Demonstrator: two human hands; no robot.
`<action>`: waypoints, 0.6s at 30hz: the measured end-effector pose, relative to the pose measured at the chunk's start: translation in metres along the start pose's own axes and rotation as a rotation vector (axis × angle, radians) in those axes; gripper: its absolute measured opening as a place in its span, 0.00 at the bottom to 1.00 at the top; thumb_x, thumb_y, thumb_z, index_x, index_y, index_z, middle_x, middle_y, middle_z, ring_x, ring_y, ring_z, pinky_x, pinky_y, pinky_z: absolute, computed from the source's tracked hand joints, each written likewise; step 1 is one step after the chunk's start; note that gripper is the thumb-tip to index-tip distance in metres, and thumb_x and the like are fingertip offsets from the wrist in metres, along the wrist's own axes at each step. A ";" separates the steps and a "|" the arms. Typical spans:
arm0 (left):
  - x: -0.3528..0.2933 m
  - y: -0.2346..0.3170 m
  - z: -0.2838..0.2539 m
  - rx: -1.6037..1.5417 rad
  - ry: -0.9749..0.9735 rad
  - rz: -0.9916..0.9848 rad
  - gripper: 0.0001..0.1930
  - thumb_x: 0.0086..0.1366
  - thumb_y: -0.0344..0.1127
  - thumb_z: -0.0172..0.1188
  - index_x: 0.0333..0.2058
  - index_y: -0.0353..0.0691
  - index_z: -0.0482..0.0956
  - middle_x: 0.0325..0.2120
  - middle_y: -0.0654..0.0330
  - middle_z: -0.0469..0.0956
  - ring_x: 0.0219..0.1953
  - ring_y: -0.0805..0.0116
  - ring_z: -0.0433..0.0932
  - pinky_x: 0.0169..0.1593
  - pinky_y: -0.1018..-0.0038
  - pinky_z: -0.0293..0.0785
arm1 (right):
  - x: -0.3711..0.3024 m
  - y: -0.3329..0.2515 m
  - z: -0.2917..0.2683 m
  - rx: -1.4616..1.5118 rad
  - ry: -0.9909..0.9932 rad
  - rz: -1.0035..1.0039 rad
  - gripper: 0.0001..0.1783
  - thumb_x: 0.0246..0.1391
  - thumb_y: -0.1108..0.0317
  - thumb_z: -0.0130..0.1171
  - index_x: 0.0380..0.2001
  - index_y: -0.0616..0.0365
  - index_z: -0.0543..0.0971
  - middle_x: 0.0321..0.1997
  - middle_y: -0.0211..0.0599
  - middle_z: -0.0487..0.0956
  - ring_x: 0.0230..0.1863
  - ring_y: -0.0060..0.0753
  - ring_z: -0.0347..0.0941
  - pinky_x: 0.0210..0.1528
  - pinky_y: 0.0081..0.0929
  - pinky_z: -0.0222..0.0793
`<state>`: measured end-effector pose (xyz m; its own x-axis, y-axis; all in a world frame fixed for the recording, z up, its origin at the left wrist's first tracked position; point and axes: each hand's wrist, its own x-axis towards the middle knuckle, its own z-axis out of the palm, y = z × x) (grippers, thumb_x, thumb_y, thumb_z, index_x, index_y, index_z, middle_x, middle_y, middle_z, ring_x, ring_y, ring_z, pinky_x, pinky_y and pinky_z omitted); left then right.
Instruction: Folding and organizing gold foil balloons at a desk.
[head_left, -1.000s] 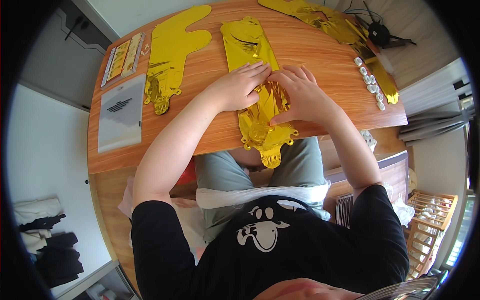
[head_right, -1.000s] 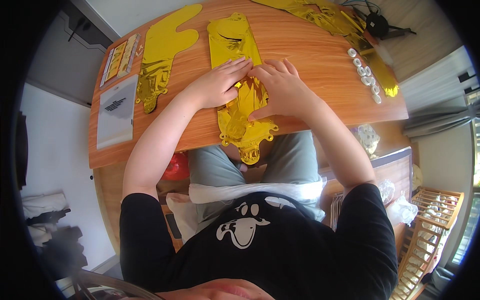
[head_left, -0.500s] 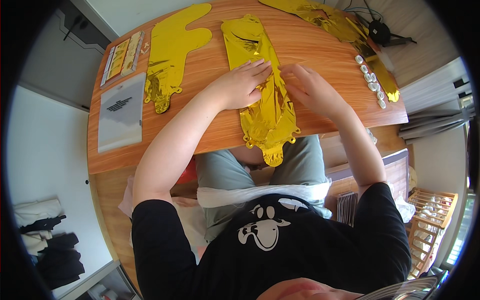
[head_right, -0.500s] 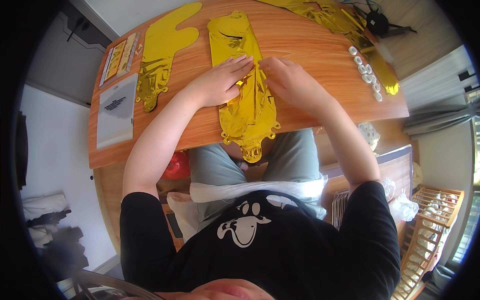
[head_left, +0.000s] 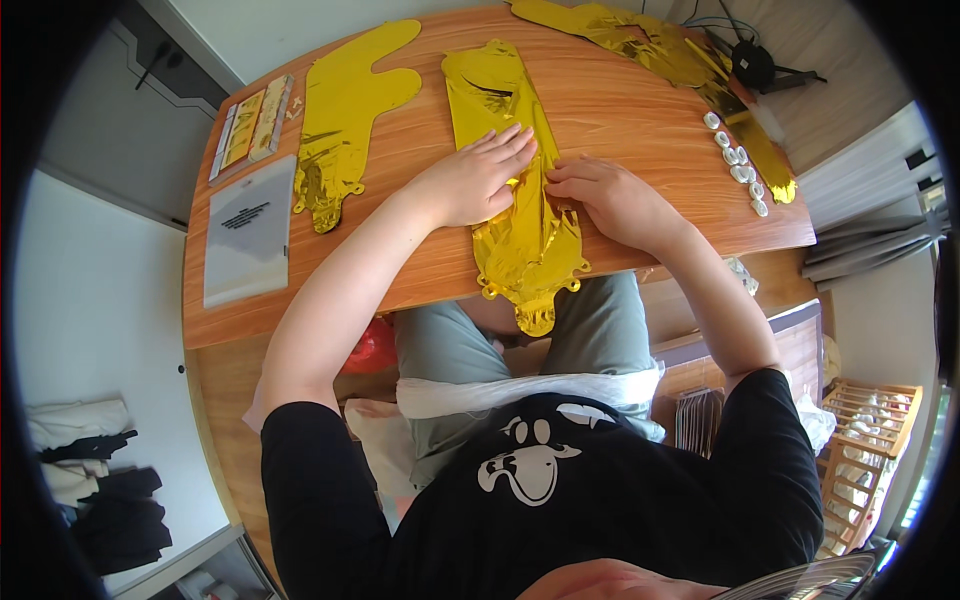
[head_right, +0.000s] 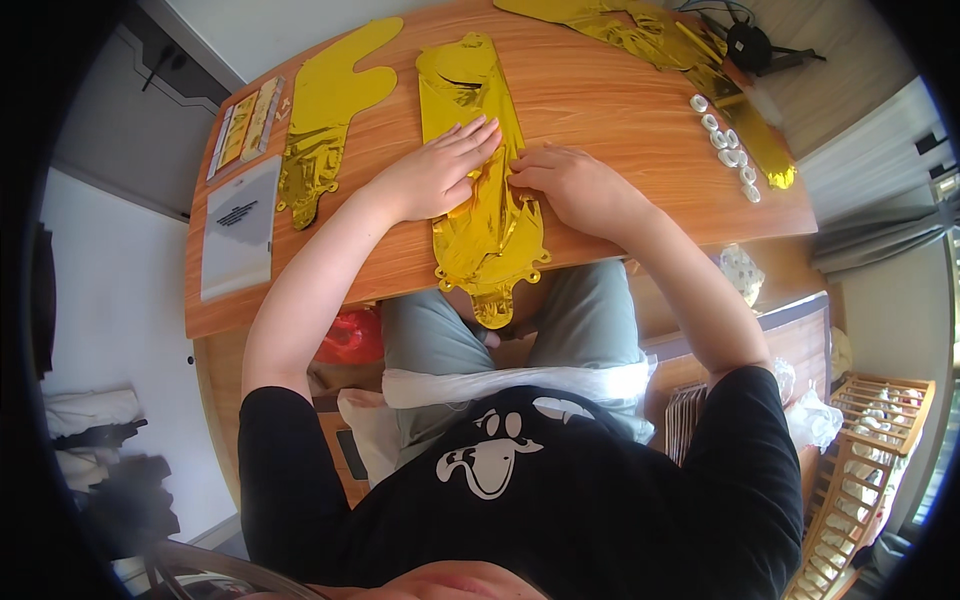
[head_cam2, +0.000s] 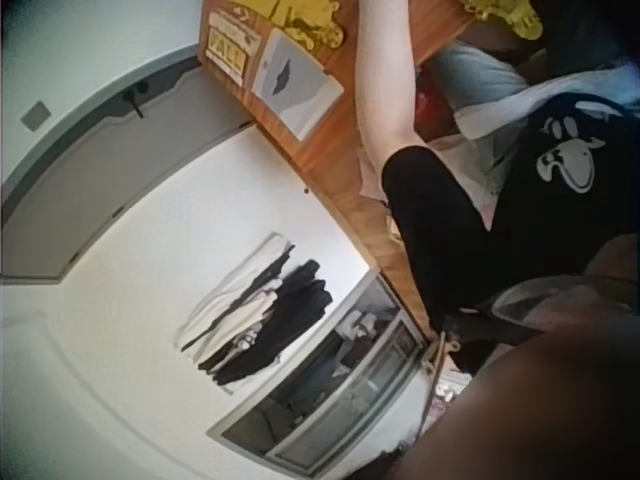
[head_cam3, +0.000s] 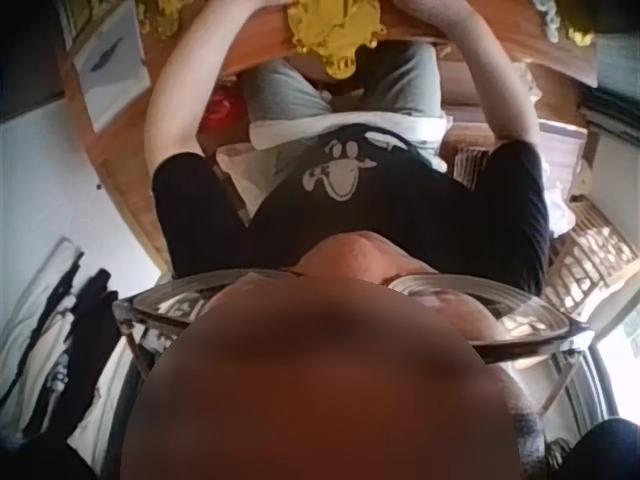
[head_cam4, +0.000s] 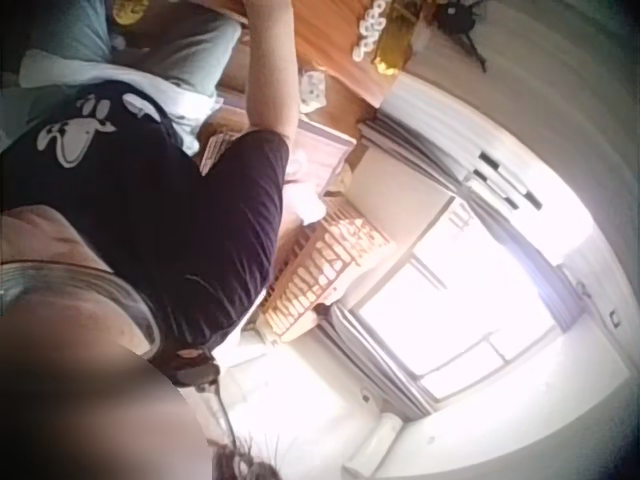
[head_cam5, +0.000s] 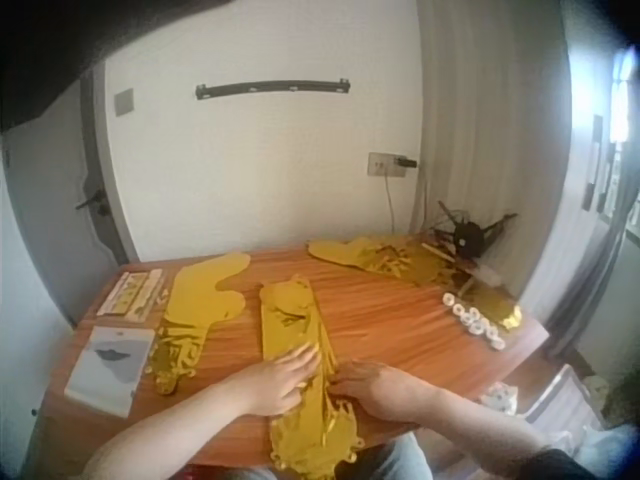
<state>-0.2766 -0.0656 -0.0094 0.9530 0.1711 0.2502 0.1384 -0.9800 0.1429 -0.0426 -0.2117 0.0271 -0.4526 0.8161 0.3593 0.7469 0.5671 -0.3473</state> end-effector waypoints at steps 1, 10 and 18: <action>-0.001 0.000 0.000 0.003 -0.010 0.011 0.33 0.69 0.35 0.51 0.71 0.30 0.59 0.74 0.45 0.57 0.77 0.52 0.53 0.78 0.58 0.51 | -0.002 -0.002 0.002 -0.020 -0.013 -0.003 0.14 0.56 0.78 0.57 0.45 0.62 0.83 0.54 0.49 0.82 0.59 0.53 0.76 0.64 0.42 0.71; -0.026 0.033 -0.018 0.000 -0.139 0.081 0.34 0.69 0.34 0.50 0.72 0.30 0.56 0.75 0.45 0.54 0.78 0.53 0.50 0.78 0.56 0.50 | -0.035 -0.044 -0.015 0.019 -0.183 -0.055 0.28 0.55 0.69 0.64 0.61 0.56 0.76 0.65 0.47 0.75 0.70 0.50 0.67 0.76 0.50 0.55; -0.036 0.056 -0.018 0.006 -0.158 0.048 0.35 0.69 0.34 0.49 0.73 0.31 0.54 0.75 0.45 0.53 0.78 0.52 0.49 0.78 0.56 0.49 | -0.051 -0.058 0.013 -0.155 -0.026 -0.052 0.35 0.48 0.69 0.68 0.63 0.53 0.75 0.67 0.40 0.74 0.70 0.44 0.68 0.75 0.52 0.59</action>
<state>-0.3081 -0.1247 0.0068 0.9890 0.1061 0.1028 0.0925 -0.9873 0.1289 -0.0694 -0.2850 0.0180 -0.5031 0.7901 0.3502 0.7876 0.5860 -0.1904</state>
